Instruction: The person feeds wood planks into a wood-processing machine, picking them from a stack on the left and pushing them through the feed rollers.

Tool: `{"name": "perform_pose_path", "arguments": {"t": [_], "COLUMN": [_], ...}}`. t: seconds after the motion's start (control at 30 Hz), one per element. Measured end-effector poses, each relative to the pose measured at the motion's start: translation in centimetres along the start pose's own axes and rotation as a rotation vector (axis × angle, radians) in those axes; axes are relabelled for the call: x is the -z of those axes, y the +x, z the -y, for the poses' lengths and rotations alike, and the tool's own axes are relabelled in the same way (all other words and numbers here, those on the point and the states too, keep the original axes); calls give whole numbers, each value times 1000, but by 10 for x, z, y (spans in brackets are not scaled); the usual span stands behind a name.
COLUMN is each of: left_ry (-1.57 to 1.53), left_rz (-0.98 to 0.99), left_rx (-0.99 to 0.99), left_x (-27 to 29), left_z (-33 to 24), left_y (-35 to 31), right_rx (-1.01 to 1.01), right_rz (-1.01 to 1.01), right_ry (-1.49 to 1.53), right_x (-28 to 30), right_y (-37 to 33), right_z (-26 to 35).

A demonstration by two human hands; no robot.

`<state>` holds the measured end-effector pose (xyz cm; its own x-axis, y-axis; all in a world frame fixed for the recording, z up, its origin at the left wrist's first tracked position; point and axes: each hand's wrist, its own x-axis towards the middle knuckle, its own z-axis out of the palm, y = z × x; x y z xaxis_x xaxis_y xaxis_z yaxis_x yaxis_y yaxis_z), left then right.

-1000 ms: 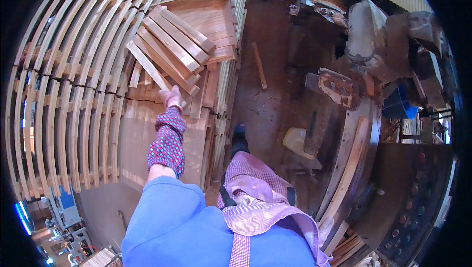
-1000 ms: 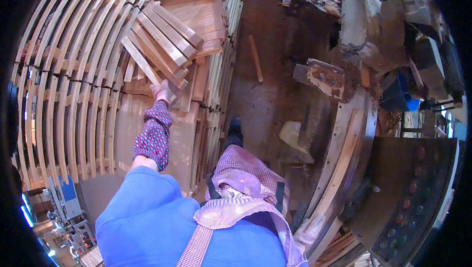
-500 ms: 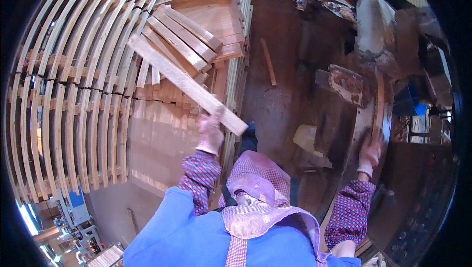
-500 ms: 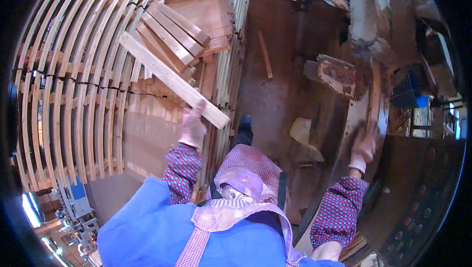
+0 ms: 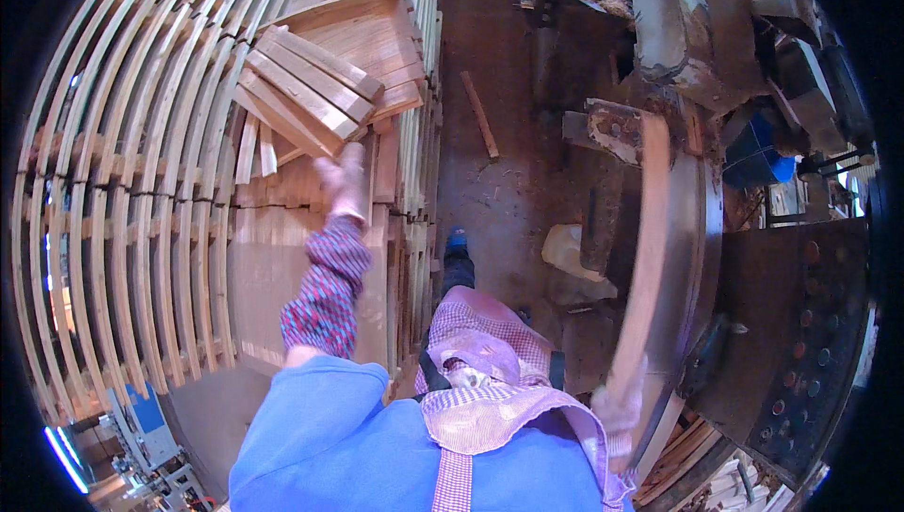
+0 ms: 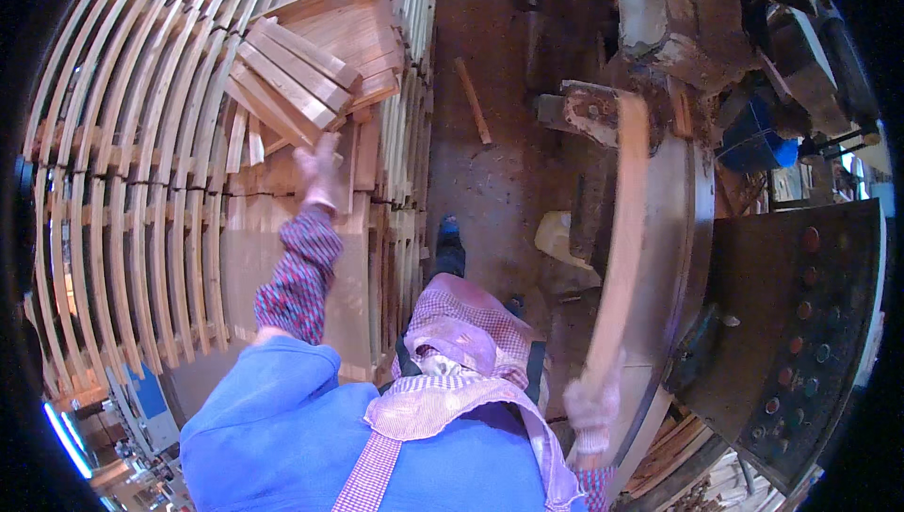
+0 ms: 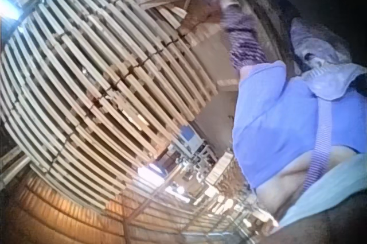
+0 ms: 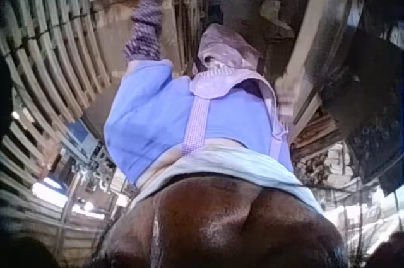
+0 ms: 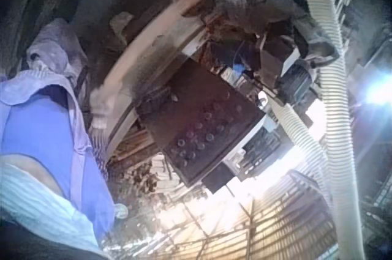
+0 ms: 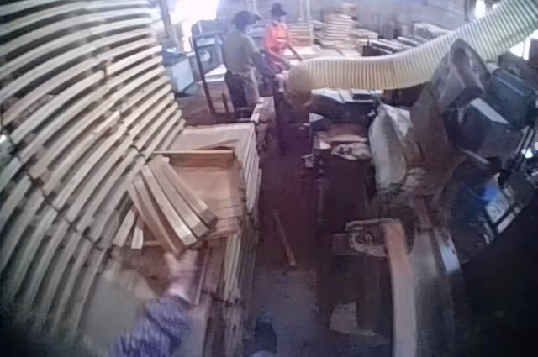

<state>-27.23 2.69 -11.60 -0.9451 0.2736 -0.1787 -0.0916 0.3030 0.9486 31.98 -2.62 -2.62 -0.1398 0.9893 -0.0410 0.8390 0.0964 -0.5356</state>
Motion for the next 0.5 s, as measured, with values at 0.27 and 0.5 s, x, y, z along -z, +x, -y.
{"name": "perform_pose_path", "arguments": {"t": [0.27,0.5], "left_ry": [-585,-555], "left_rz": [294,290], "left_rx": [360,349], "left_x": [39,68], "left_z": [34,54], "left_y": [109,97], "right_rx": [-98,-123], "right_rz": [-81,-144], "right_ry": [-578,-499], "right_x": [-2,-7], "right_y": [-4,-14], "right_z": [-91,-136]}}
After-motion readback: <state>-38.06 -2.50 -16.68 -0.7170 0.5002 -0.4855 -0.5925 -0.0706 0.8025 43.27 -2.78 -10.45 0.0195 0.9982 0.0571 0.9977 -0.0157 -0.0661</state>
